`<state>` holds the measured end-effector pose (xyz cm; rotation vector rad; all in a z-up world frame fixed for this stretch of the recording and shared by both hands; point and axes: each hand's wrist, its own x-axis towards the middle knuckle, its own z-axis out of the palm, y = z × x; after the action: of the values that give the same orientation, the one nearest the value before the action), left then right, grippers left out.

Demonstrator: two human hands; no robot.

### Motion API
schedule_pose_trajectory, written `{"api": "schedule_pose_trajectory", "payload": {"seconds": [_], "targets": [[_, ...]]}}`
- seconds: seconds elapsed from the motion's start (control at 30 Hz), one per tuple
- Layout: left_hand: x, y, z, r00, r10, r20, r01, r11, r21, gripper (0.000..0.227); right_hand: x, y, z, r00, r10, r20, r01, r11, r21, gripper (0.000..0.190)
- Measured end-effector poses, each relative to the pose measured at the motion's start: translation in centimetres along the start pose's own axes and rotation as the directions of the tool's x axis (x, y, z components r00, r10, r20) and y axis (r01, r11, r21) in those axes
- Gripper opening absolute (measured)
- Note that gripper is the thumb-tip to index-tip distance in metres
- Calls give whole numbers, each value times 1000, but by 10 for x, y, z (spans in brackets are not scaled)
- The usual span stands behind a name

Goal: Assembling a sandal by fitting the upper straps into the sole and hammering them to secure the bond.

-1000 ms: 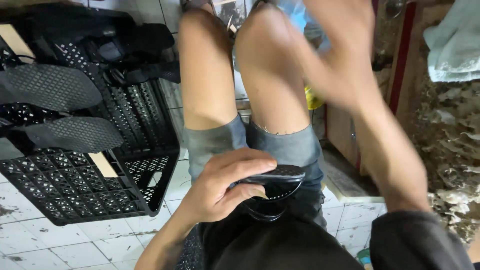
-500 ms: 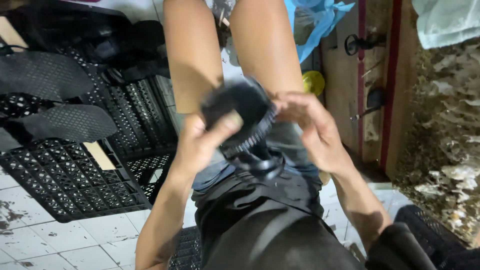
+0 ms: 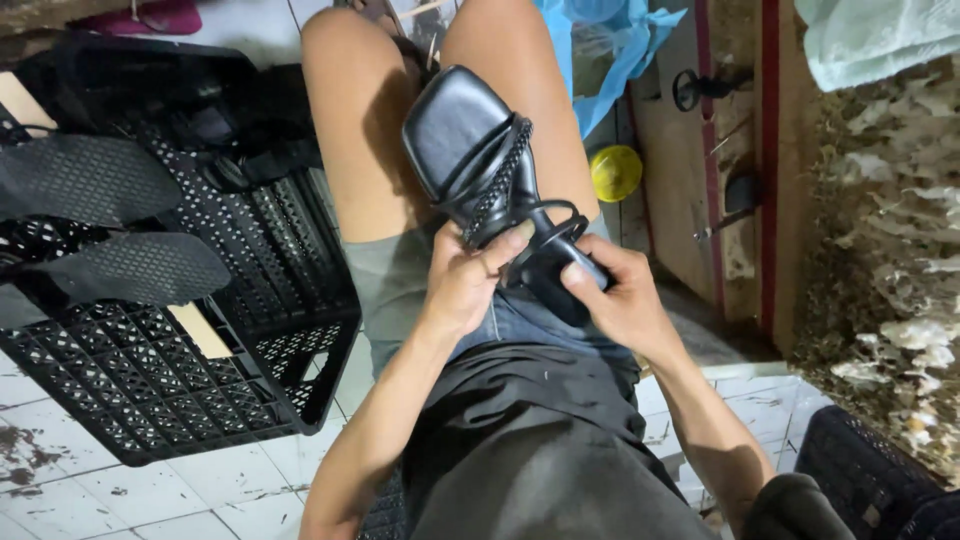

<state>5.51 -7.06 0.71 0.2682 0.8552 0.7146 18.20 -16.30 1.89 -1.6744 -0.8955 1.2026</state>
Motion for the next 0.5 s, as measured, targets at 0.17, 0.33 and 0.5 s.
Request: {"api": "schedule_pose_trajectory", "payload": {"seconds": [0.17,0.33,0.5], "targets": [[20,-37,-41,999,-4,50,10,992,-123,36,8,13,5,999,23,-25,-21,996,83,16],[29,-59,-63,997,-7,79,22,981,-191,54,18,14,8,999,31,-30,-25,982,186,18],[32,-36,-40,999,11,36,-5,988,-156,38,31,5,11,1000,19,-12,-16,976,219,19]]}}
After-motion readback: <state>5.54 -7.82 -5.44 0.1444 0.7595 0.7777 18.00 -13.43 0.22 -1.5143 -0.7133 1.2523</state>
